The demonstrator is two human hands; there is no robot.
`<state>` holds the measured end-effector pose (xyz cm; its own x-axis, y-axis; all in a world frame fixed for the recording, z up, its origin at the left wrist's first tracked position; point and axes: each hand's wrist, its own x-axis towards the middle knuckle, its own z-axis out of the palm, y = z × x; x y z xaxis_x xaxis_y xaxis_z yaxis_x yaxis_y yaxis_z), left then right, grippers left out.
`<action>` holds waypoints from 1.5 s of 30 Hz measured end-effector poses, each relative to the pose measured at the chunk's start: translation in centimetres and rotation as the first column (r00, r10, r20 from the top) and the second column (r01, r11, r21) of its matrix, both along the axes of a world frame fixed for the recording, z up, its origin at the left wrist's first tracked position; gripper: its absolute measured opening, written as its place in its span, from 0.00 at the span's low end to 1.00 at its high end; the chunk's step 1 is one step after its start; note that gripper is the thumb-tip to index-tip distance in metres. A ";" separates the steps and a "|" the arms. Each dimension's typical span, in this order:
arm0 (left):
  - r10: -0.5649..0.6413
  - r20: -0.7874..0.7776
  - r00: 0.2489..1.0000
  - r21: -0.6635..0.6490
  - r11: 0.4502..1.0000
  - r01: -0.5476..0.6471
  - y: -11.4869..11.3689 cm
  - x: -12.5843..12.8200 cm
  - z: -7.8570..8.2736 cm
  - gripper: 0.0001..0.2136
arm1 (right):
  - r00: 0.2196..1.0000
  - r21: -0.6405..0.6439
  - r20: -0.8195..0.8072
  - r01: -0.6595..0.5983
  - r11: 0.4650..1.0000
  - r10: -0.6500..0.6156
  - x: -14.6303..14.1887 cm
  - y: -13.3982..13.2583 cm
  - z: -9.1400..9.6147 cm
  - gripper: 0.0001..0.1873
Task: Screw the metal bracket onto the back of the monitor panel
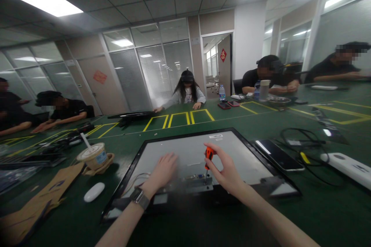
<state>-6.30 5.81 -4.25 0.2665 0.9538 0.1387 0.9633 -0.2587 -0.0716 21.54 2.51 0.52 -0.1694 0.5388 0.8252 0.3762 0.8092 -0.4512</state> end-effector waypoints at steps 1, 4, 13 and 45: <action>-0.002 0.000 1.000 -0.003 1.000 0.002 0.0 0.0 0.1 0.21 | 1.000 -0.004 0.008 -0.008 1.000 0.008 0.0 0.0 0.0 0.19; -0.002 -0.005 1.000 -0.020 1.000 0.002 -0.1 0.1 0.2 0.21 | 0.999 0.036 0.028 -0.018 0.999 0.017 0.1 -0.1 0.3 0.18; 0.012 -0.013 1.000 -0.013 1.000 -0.012 -0.2 0.2 0.5 0.21 | 1.000 0.071 0.022 0.007 0.997 -0.009 0.0 0.1 0.3 0.20; -0.007 -0.015 1.000 -0.004 1.000 0.007 -0.1 0.1 0.2 0.21 | 0.999 0.063 0.026 0.019 0.998 -0.020 0.1 0.0 0.1 0.20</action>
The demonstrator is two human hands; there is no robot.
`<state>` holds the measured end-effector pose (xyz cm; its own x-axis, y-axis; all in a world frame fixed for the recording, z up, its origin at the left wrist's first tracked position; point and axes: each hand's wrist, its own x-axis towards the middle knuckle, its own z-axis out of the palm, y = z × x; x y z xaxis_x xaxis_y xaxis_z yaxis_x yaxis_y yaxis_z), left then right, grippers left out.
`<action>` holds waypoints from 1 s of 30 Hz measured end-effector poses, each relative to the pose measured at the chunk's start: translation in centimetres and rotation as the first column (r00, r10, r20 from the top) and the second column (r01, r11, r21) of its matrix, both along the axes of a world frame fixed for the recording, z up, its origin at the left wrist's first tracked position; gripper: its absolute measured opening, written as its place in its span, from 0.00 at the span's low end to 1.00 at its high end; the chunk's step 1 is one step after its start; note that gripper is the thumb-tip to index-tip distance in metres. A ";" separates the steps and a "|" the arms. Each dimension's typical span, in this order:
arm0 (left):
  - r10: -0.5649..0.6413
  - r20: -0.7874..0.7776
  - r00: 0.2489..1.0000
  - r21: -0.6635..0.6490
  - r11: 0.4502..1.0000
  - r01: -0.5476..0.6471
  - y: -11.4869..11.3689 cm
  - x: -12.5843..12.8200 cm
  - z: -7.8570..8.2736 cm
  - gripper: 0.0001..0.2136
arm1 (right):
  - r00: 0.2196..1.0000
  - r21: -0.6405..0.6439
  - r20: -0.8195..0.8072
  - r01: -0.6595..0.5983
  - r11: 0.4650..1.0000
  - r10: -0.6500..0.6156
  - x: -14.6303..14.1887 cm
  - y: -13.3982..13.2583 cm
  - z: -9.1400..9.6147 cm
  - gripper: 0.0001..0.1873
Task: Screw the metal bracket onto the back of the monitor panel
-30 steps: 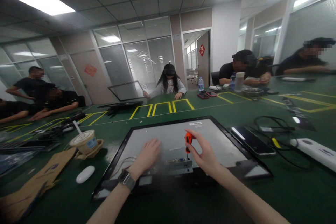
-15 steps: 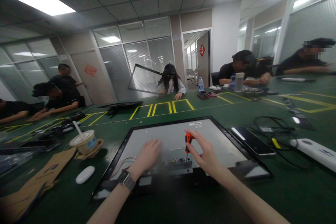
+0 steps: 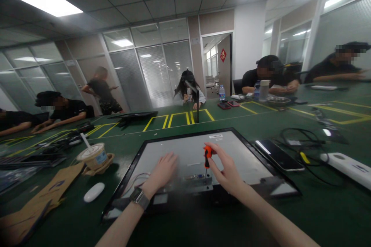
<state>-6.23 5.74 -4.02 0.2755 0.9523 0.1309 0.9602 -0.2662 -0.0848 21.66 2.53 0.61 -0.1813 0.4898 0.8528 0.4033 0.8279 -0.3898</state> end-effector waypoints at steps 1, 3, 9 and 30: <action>-0.002 -0.002 1.000 -0.005 1.000 0.002 0.0 0.0 0.0 0.21 | 1.000 0.002 0.001 0.001 1.000 -0.001 0.0 0.0 -0.1 0.20; -0.003 -0.005 1.000 -0.012 1.000 0.003 0.0 0.0 0.0 0.21 | 1.000 0.026 0.000 0.009 1.000 -0.009 -0.1 0.0 0.0 0.20; 0.007 -0.003 1.000 -0.014 1.000 -0.007 -0.1 0.0 0.1 0.21 | 1.000 0.056 -0.001 0.008 0.998 -0.008 0.0 0.0 0.5 0.18; 0.016 0.014 1.000 -0.023 1.000 -0.015 -0.1 0.1 0.3 0.21 | 1.000 0.057 0.010 -0.018 0.998 0.017 -0.1 -0.2 0.5 0.21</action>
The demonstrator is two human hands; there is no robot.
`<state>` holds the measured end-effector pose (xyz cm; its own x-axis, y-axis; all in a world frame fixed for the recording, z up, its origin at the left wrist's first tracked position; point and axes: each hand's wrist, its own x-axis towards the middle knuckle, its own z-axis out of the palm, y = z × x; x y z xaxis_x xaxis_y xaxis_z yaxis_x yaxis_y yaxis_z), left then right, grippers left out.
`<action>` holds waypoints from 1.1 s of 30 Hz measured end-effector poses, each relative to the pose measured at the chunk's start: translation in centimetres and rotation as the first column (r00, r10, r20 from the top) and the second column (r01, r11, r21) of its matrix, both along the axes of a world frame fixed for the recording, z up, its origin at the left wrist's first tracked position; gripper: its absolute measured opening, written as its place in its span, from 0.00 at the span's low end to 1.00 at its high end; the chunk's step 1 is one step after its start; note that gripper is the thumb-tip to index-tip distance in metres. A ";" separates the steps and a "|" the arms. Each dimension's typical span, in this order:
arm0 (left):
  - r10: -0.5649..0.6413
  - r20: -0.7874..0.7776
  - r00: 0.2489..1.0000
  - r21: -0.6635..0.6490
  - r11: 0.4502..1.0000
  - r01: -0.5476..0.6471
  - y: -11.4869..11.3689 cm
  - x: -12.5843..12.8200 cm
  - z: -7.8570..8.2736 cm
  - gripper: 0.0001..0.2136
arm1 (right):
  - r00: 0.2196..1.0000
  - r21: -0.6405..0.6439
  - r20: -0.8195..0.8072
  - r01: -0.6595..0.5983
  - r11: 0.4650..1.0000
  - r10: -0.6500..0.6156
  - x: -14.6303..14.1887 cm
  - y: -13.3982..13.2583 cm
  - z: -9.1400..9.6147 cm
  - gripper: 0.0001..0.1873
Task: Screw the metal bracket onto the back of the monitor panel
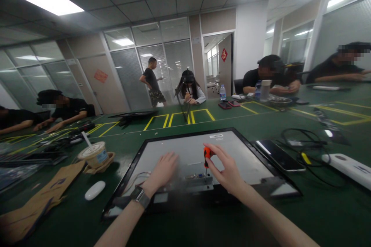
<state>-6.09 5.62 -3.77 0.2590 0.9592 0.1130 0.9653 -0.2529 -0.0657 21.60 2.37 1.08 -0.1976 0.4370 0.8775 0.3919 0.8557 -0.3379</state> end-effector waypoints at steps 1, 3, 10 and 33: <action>0.001 -0.001 1.000 0.001 1.000 -0.001 0.0 0.0 0.0 0.21 | 1.000 0.007 -0.007 -0.003 1.000 0.003 -0.1 0.0 0.2 0.20; -0.001 -0.004 1.000 0.001 1.000 0.001 0.0 0.0 0.0 0.21 | 1.000 0.021 -0.020 -0.006 1.000 0.007 -0.1 0.0 0.4 0.18; -0.011 -0.006 1.000 0.012 1.000 0.011 0.1 -0.2 -0.3 0.21 | 1.000 -0.043 0.022 -0.008 0.999 0.009 0.2 -0.1 -0.3 0.22; -0.011 -0.010 1.000 0.011 1.000 0.011 0.0 -0.1 -0.1 0.20 | 0.998 -0.070 -0.070 -0.006 0.998 0.002 0.0 -0.1 -0.6 0.14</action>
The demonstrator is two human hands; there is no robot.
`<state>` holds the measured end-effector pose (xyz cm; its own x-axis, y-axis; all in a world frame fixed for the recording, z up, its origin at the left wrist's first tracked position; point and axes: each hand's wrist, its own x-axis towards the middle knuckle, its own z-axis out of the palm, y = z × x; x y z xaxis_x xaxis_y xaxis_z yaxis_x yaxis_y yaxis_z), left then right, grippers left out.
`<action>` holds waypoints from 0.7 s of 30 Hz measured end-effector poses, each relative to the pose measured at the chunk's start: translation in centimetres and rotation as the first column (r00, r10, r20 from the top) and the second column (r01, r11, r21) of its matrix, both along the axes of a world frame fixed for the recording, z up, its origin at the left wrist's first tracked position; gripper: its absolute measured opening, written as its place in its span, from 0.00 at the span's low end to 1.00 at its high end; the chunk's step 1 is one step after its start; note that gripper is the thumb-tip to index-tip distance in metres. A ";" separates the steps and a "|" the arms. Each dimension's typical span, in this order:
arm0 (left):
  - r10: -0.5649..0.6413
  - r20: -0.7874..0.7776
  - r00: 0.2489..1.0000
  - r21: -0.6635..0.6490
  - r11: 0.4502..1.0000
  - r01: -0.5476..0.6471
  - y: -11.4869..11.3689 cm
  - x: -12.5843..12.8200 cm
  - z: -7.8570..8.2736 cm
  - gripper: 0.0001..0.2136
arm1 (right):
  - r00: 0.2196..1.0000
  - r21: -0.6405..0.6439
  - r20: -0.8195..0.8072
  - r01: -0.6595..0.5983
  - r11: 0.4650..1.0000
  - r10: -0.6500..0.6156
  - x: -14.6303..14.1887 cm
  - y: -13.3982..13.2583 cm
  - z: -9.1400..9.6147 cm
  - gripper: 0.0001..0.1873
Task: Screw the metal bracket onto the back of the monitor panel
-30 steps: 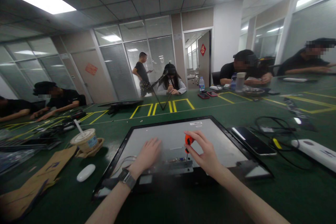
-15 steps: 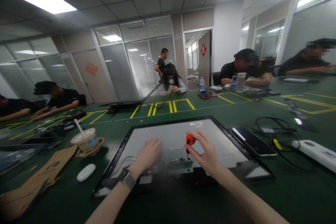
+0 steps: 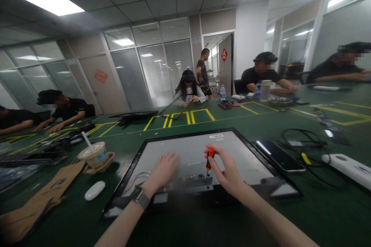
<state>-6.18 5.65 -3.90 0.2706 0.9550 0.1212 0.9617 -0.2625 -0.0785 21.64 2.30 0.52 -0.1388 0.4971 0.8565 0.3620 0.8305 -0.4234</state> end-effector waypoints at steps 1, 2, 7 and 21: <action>0.000 0.000 1.000 -0.004 1.000 0.000 0.0 0.0 0.0 0.20 | 1.000 -0.016 0.002 -0.021 1.000 0.021 0.0 0.0 -0.1 0.14; 0.001 0.000 1.000 -0.007 1.000 -0.001 0.0 0.0 0.0 0.20 | 0.999 -0.025 0.008 -0.035 0.999 0.036 0.1 0.0 -0.1 0.14; -0.002 -0.003 1.000 0.003 1.000 0.002 0.1 -0.1 -0.1 0.21 | 0.999 0.050 0.051 -0.010 0.999 0.008 0.0 0.0 0.3 0.14; 0.007 -0.022 1.000 -0.002 1.000 -0.007 -0.1 0.1 0.0 0.21 | 0.998 0.058 0.033 0.044 0.997 -0.046 -0.1 0.7 -0.5 0.18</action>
